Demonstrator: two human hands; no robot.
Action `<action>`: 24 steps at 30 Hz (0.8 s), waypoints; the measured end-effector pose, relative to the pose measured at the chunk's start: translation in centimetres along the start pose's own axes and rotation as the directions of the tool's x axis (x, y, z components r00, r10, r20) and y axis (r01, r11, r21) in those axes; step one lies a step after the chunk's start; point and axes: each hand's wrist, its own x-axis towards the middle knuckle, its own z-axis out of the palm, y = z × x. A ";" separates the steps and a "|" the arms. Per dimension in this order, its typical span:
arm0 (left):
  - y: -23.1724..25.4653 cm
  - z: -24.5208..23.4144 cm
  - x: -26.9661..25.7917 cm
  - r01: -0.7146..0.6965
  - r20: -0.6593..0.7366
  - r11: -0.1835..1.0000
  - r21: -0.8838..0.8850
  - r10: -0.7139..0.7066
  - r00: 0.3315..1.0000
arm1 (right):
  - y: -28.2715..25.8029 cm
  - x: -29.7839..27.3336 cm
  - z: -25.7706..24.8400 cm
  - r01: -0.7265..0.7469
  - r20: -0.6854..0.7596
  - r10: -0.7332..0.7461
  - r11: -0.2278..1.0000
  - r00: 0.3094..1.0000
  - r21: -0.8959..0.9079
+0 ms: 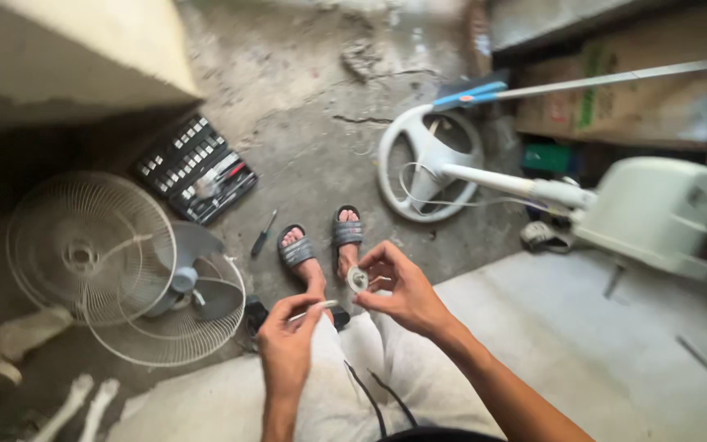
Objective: The person disassembles and reassembles a standing fan, handling the motor housing, fan blades, and protective cage. They use a screwdriver to remove and tighten screws on the motor housing and base.
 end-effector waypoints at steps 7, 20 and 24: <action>12.8 8.8 -4.5 -0.264 0.304 0.933 0.244 0.184 0.935 | -6.3 -8.0 -5.3 0.120 -0.173 -0.105 0.989 0.979 0.082; 15.0 32.2 -10.1 -0.676 0.509 0.672 0.302 0.485 0.711 | -5.7 -17.4 -24.8 0.303 -0.468 -0.153 0.916 0.870 0.264; 15.5 39.3 -11.1 -0.700 0.579 0.682 0.213 0.489 0.653 | -5.0 -19.5 -30.9 0.374 -0.546 -0.147 0.866 0.825 0.332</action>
